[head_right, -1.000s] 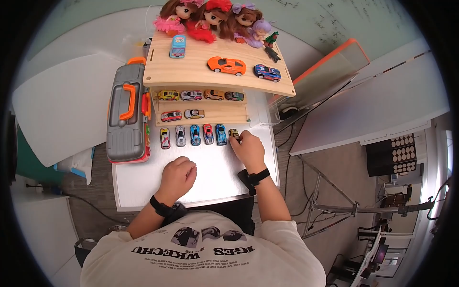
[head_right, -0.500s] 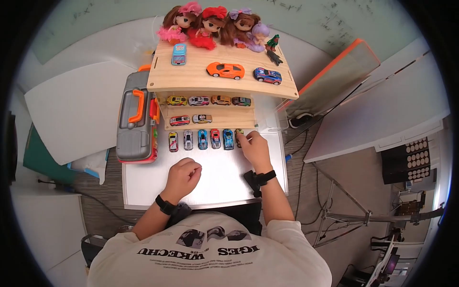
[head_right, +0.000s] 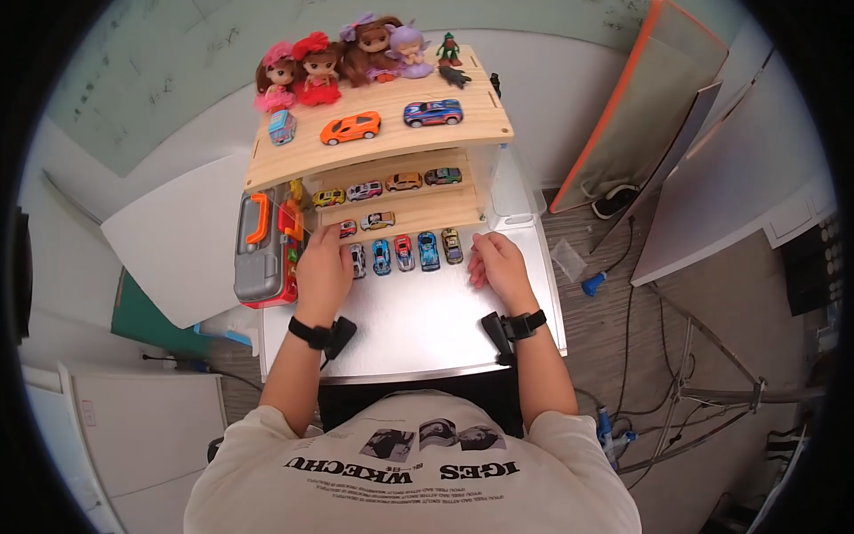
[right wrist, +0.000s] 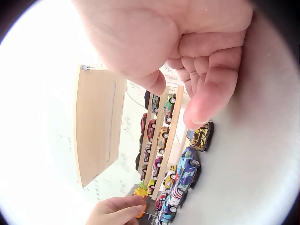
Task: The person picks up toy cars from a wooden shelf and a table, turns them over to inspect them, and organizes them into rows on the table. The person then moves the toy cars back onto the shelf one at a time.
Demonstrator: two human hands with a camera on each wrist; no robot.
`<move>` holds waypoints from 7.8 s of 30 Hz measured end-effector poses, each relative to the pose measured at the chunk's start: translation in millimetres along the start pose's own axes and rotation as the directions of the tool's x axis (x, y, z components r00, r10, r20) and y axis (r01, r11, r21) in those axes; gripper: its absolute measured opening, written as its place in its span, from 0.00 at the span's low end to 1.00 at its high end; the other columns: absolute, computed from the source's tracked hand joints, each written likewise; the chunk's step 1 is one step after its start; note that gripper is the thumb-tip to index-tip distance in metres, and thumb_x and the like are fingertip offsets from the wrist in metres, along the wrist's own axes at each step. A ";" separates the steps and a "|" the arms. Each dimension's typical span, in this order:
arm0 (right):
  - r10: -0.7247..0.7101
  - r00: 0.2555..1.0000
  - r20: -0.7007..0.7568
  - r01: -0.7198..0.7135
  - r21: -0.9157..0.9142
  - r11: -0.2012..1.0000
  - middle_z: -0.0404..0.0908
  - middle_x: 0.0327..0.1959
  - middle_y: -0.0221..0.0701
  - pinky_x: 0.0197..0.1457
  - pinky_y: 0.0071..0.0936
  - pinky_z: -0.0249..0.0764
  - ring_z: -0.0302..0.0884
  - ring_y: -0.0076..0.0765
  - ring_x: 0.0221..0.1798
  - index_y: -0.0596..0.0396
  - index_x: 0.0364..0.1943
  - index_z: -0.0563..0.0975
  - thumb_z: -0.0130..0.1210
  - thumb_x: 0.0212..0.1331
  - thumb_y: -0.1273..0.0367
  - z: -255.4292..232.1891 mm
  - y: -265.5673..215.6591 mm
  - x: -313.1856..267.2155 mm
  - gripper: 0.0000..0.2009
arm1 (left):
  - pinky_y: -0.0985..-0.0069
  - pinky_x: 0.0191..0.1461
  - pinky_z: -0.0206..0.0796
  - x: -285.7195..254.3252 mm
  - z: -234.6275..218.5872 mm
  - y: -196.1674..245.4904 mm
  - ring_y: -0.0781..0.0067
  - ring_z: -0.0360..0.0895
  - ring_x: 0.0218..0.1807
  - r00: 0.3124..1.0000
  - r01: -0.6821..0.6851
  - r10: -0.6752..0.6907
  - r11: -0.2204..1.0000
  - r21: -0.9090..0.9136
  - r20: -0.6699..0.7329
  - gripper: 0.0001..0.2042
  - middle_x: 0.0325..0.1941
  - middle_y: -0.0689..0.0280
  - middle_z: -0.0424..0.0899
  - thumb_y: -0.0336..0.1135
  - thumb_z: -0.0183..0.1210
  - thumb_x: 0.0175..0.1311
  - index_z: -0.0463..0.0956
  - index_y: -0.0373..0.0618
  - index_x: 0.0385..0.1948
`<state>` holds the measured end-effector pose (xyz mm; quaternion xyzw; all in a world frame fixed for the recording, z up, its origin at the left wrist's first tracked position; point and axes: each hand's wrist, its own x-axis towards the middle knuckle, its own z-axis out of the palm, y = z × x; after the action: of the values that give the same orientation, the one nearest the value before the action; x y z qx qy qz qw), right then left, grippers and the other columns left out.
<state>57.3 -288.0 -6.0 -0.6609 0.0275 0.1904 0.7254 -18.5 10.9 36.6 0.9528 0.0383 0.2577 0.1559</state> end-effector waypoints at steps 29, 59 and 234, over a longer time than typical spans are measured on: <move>-0.205 0.974 0.094 0.222 -0.231 0.947 0.80 0.22 0.30 0.21 0.24 0.72 0.78 0.23 0.20 0.57 0.38 0.81 0.65 0.67 0.67 -1.5 23.5 -5.1 0.08 | 0.66 0.44 0.79 -79.5 6.2 70.4 0.57 0.86 0.39 0.932 -0.025 0.122 0.961 -0.274 0.341 0.17 0.52 0.57 0.84 0.27 0.67 0.62 0.82 0.40 0.53; -0.425 0.872 -0.244 -0.061 -0.914 0.401 0.87 0.33 0.54 0.46 0.49 0.81 0.87 0.62 0.41 0.66 0.37 0.82 0.65 0.62 0.56 31.2 -10.9 -10.6 0.20 | 0.68 0.39 0.75 -78.2 29.0 0.9 0.61 0.82 0.32 0.919 0.100 0.253 0.591 -0.801 0.302 0.08 0.36 0.57 0.85 0.30 0.65 0.65 0.84 0.36 0.42; -0.035 0.999 0.038 0.010 0.521 0.854 0.79 0.19 0.29 0.11 0.20 0.51 0.61 0.21 0.10 0.58 0.37 0.77 0.50 0.75 0.69 -77.8 9.3 -30.2 0.09 | 0.65 0.48 0.79 -117.2 -82.6 -33.3 0.57 0.84 0.38 0.883 -0.065 0.140 0.982 -0.178 0.449 0.16 0.56 0.57 0.83 0.30 0.72 0.59 0.86 0.44 0.51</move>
<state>42.9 -370.2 -15.8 -0.4359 0.0533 0.1826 0.8797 -161.1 47.4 37.5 0.9720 -0.0705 0.0353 0.2213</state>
